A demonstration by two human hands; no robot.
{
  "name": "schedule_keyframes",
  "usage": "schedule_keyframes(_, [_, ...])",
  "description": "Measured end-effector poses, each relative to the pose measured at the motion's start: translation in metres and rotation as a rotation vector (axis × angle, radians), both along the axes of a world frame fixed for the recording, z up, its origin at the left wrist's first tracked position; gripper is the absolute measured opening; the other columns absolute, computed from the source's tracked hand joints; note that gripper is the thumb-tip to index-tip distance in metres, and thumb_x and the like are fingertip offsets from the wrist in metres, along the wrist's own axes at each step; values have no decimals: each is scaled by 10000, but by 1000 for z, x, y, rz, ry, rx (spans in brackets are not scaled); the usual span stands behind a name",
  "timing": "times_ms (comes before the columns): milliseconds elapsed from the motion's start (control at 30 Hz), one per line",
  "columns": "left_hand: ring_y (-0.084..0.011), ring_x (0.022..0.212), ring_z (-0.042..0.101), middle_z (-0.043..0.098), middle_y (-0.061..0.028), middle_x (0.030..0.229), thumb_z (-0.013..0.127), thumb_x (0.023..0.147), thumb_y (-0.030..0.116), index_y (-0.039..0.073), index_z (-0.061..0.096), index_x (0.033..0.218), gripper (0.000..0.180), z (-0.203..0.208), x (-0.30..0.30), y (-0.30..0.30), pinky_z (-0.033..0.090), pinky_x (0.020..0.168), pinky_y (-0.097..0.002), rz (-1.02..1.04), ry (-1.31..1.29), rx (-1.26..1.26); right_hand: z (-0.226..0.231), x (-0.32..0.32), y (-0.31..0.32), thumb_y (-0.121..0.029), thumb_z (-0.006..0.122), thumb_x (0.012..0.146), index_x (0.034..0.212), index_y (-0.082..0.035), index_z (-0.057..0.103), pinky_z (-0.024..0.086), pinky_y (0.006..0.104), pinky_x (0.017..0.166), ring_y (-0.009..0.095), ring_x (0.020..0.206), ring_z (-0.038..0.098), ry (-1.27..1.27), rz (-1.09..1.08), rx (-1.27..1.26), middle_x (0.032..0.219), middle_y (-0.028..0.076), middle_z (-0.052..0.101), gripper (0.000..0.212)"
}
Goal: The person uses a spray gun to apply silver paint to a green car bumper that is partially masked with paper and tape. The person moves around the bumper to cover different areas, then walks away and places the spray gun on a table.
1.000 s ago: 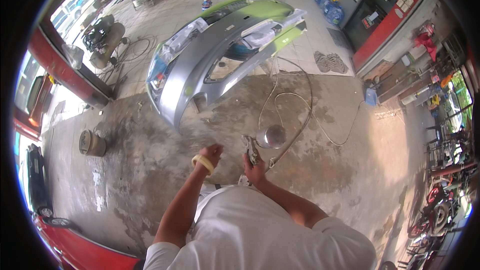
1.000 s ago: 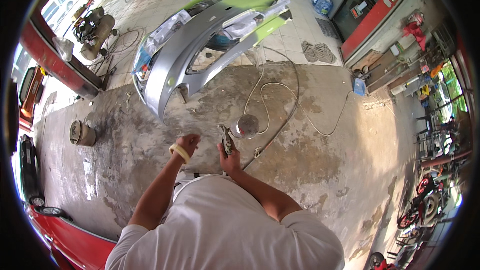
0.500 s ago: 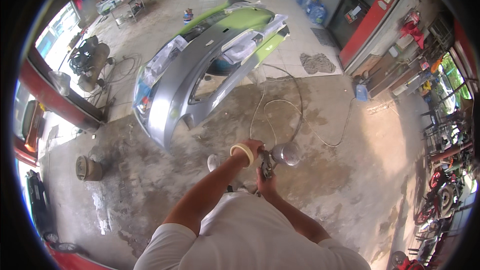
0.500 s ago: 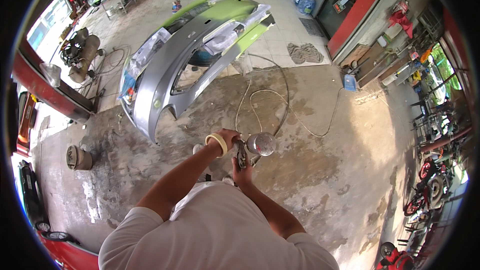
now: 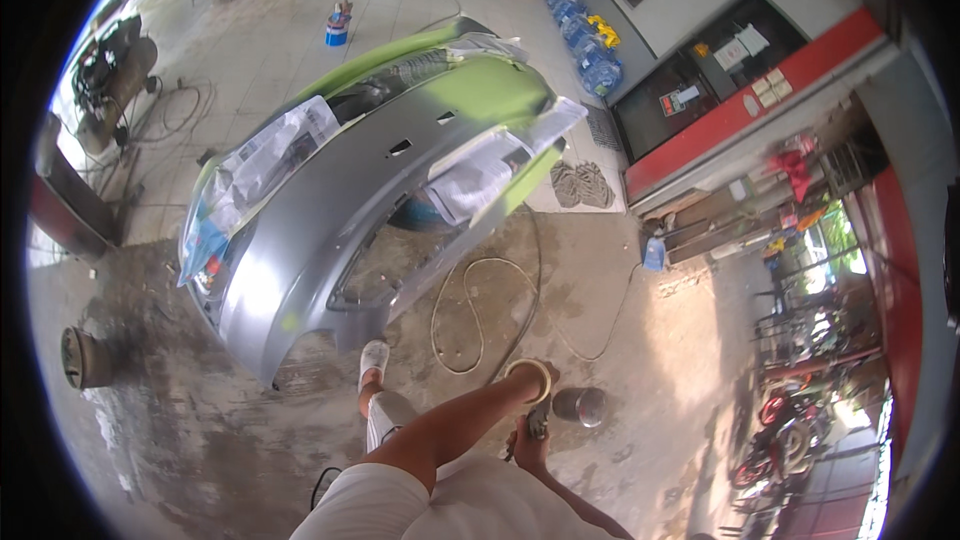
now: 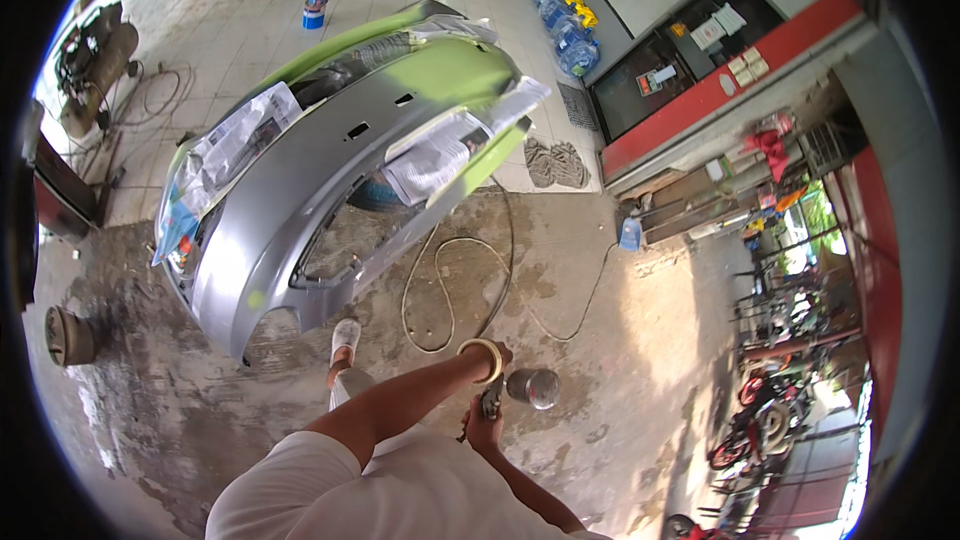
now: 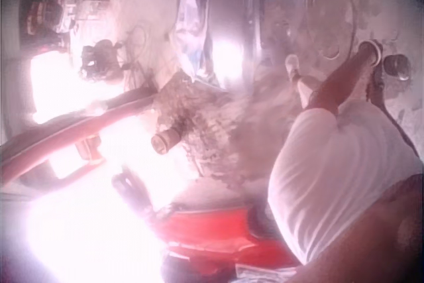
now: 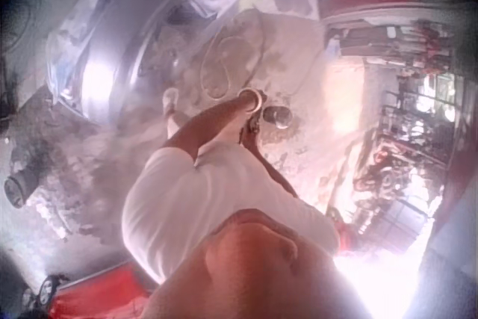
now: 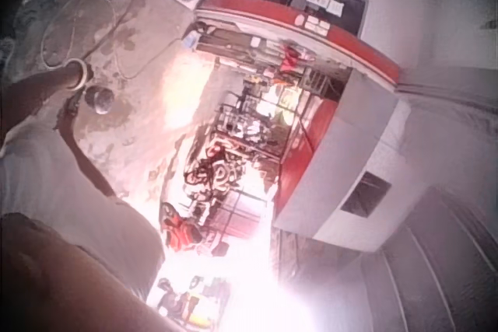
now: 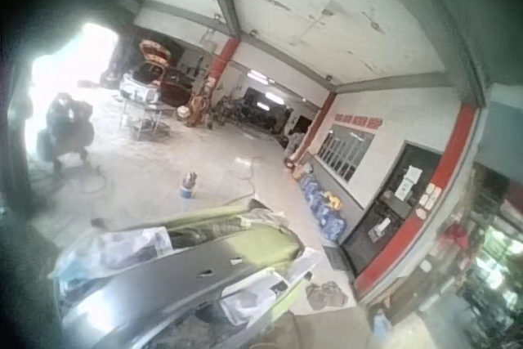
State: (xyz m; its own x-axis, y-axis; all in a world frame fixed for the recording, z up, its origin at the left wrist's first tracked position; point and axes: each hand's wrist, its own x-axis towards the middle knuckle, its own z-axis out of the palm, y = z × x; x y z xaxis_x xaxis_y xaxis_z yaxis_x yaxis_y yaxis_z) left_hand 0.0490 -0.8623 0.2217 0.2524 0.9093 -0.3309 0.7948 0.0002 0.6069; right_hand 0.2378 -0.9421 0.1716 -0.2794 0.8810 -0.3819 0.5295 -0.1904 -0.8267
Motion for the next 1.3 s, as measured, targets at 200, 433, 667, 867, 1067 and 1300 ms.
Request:
schedule_keyframes(200, [-359, 1078, 694, 715, -221, 1127, 799, 758, 109, 9, 742, 1074, 336, 11, -78, 34, 583, 841, -442, -75, -149, 5, 28, -79, 21, -236, 641, 980, 1002, -71, 548, 438, 290, 476, 104, 511, 536, -83, -182, -36, 599, 2, 535, 191])
schedule_keyframes(433, [-360, 1052, 704, 716, -235, 1109, 852, 688, 82, -27, 734, 1047, 393, 2, -139, 68, 588, 811, -437, -137, -206, 20, 35, -136, 37, -168, 674, 944, 1036, -83, 574, 461, 281, 500, 91, 524, 518, -174, -199, 44, 632, -20, 532, 160])
schedule_keyframes(667, [-314, 1089, 697, 703, -193, 1189, 855, 676, 80, 0, 694, 1179, 534, -20, -157, 85, 594, 814, -421, -99, -197, -48, 31, -153, 56, -177, 677, 937, 1074, -87, 583, 432, 289, 494, 95, 536, 512, -147, -163, 29, 673, -20, 549, 189])
schedule_keyframes(867, [-348, 1107, 684, 704, -224, 1150, 811, 745, 107, -18, 722, 1075, 364, 3, -174, 107, 586, 832, -425, -59, -144, -20, 27, -157, 98, -225, 680, 931, 1036, -82, 592, 425, 310, 475, 108, 524, 518, -143, -143, 82, 649, 4, 548, 198])
schedule_keyframes(1067, [-350, 1097, 685, 707, -229, 1134, 769, 792, 156, -1, 732, 1066, 318, -26, -166, 164, 580, 839, -442, 128, -96, -14, -15, -132, 179, -240, 668, 944, 1145, -35, 612, 499, 390, 611, 179, 688, 638, -191, 46, 111, 813, 90, 682, 293])
schedule_keyframes(1300, [-360, 958, 685, 717, -144, 1013, 623, 930, 247, 122, 699, 1025, 175, -59, -119, 186, 543, 810, -438, 979, -582, 367, 1, -122, 302, -265, 619, 997, 1042, -56, 591, 391, 301, 418, 98, 471, 516, 28, 201, 335, 706, 19, 596, 215])
